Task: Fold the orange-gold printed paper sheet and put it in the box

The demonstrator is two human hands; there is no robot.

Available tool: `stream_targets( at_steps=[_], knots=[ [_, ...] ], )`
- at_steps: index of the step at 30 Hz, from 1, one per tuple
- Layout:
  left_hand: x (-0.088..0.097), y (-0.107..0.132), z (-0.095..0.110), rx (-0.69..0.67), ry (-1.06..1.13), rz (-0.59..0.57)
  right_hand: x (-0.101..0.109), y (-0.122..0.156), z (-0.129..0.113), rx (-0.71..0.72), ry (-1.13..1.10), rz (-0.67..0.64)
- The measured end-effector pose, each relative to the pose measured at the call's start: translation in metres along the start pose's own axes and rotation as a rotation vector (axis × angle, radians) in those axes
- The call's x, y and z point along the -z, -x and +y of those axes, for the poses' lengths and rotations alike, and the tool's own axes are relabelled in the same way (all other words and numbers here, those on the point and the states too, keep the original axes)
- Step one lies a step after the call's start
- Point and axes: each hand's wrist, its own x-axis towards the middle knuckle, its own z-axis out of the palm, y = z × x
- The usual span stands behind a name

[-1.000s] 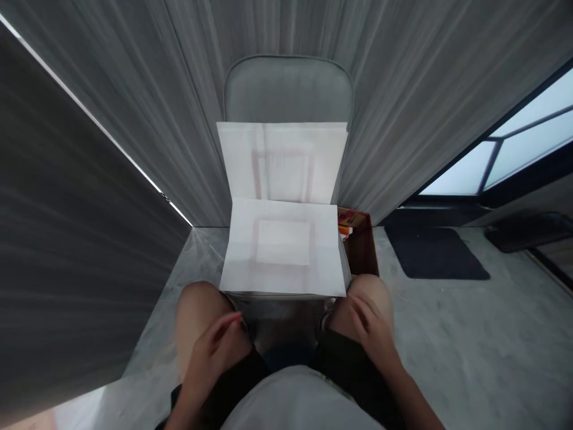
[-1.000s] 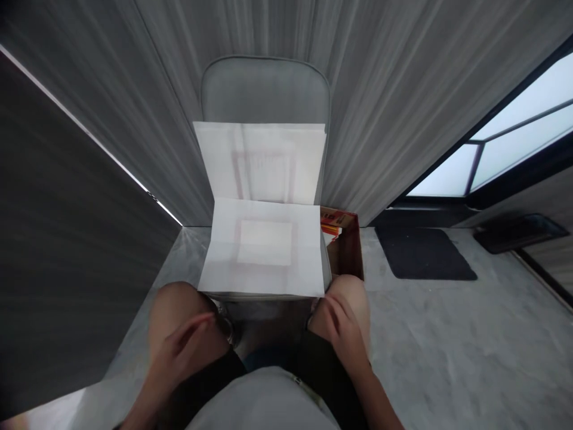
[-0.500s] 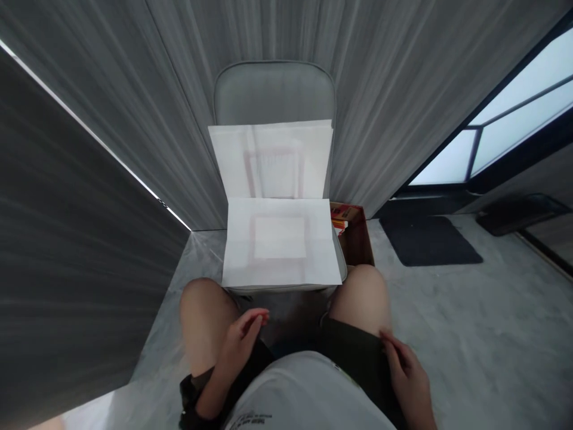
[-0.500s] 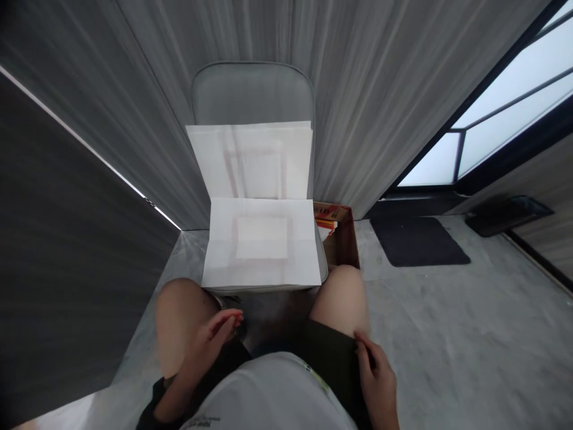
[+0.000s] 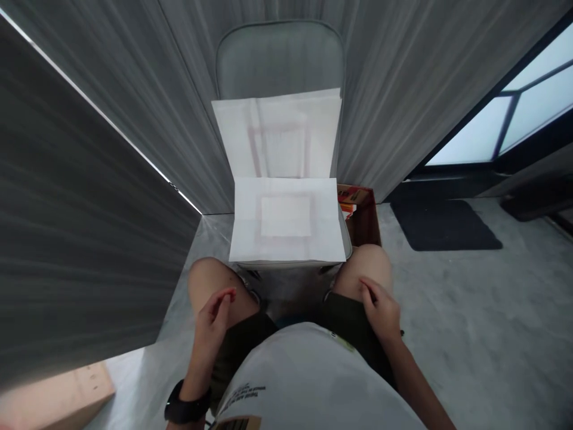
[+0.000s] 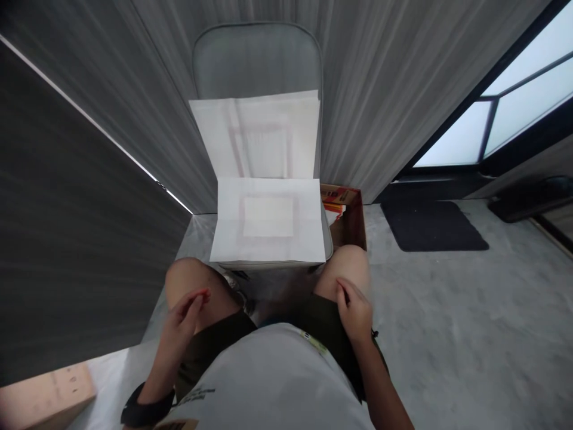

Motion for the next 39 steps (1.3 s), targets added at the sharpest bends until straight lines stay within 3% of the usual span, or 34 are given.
stream_targets(
  at_steps=[3, 7, 12, 16, 20, 25, 27, 31, 34, 39],
  knots=[
    [-0.025, -0.007, 0.011, -0.078, -0.031, -0.095, -0.008, -0.012, -0.007, 0.034, 0.097, 0.045],
    [-0.090, -0.030, 0.034, -0.276, -0.057, -0.316, -0.014, -0.019, -0.010, 0.054, 0.174, 0.076],
    [-0.186, -0.061, 0.054, -0.733, -0.309, -0.559, -0.007, -0.010, -0.003, -0.010, 0.236, 0.087],
    [-0.231, -0.076, 0.046, -1.034, -0.536, -0.726, -0.004, -0.006, 0.005, -0.084, 0.251, 0.095],
    [-0.242, -0.085, 0.029, -1.064, -0.579, -0.726, -0.009, -0.009, 0.008, -0.077, 0.298, 0.123],
    [-0.238, -0.089, 0.022, -0.957, -0.397, -0.609, -0.016, -0.018, 0.006, -0.017, 0.305, 0.077],
    [-0.236, -0.088, 0.023, -0.843, -0.279, -0.552, -0.017, -0.023, 0.005, 0.022, 0.288, 0.059],
    [-0.237, -0.092, 0.027, -0.484, -0.060, -0.389, -0.024, -0.045, 0.001, 0.159, 0.143, -0.012],
    [-0.237, -0.103, 0.027, -0.289, 0.024, -0.297, -0.040, -0.069, -0.007, 0.281, -0.025, -0.051],
    [-0.234, -0.127, 0.025, -0.281, -0.081, -0.266, -0.092, -0.111, -0.027, 0.449, -0.072, -0.021]
  ],
)
